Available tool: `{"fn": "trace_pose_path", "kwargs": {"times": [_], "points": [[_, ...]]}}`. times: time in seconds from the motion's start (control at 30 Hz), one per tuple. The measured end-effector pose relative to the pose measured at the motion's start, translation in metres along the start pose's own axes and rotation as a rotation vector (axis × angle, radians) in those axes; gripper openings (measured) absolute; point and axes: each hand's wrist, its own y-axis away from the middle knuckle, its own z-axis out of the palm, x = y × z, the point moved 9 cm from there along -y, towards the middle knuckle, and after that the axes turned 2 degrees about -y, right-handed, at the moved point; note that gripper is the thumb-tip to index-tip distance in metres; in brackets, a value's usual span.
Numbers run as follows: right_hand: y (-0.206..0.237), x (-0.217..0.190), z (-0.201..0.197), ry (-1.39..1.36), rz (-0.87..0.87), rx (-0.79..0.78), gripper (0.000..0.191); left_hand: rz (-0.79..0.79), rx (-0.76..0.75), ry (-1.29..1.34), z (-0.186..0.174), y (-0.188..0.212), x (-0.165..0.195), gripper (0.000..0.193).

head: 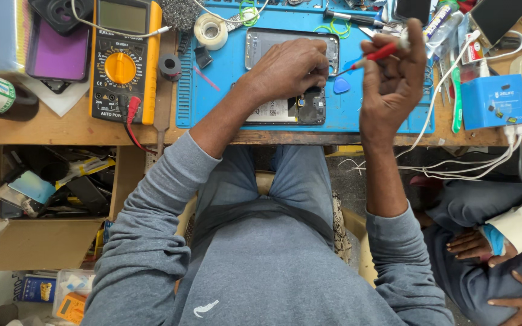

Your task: The person uses a screwdriver to remove screws from the back of a disassembled smartphone. They then use tweezers to lift and remove a metal bracket from the phone's interior.

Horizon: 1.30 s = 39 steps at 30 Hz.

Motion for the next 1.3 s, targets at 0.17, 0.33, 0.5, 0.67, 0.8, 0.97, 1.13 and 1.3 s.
{"fn": "trace_pose_path", "kwargs": {"times": [0.17, 0.33, 0.5, 0.67, 0.8, 0.97, 1.13, 1.3], "points": [[0.019, -0.001, -0.023, 0.053, 0.022, 0.18, 0.062, 0.071, 0.056, -0.108, 0.003, -0.004, 0.011, 0.005], [0.027, 0.001, -0.028, 0.068, 0.011, 0.23, 0.066, 0.2, 0.148, -0.286, 0.008, -0.002, 0.022, 0.007], [0.029, 0.011, -0.034, 0.008, 0.046, 0.258, 0.066, 0.138, 0.022, -0.216, 0.022, -0.015, 0.008, 0.004], [0.032, 0.017, -0.036, -0.067, 0.072, 0.246, 0.065, 0.148, -0.043, -0.364, 0.029, -0.028, 0.011, 0.002], [0.033, 0.02, -0.041, -0.079, 0.063, 0.262, 0.065, 0.197, -0.101, -0.493, 0.038, -0.03, 0.018, 0.004], [0.032, 0.023, -0.043, -0.105, 0.063, 0.277, 0.066, 0.237, -0.133, -0.544, 0.042, -0.024, 0.022, 0.009], [0.03, 0.018, -0.04, -0.082, 0.092, 0.278, 0.067, 0.228, -0.174, -0.493, 0.039, -0.022, 0.018, 0.014], [0.028, 0.016, -0.039, -0.033, 0.089, 0.258, 0.068, 0.228, -0.193, -0.461, 0.046, -0.024, 0.01, 0.011]]}}
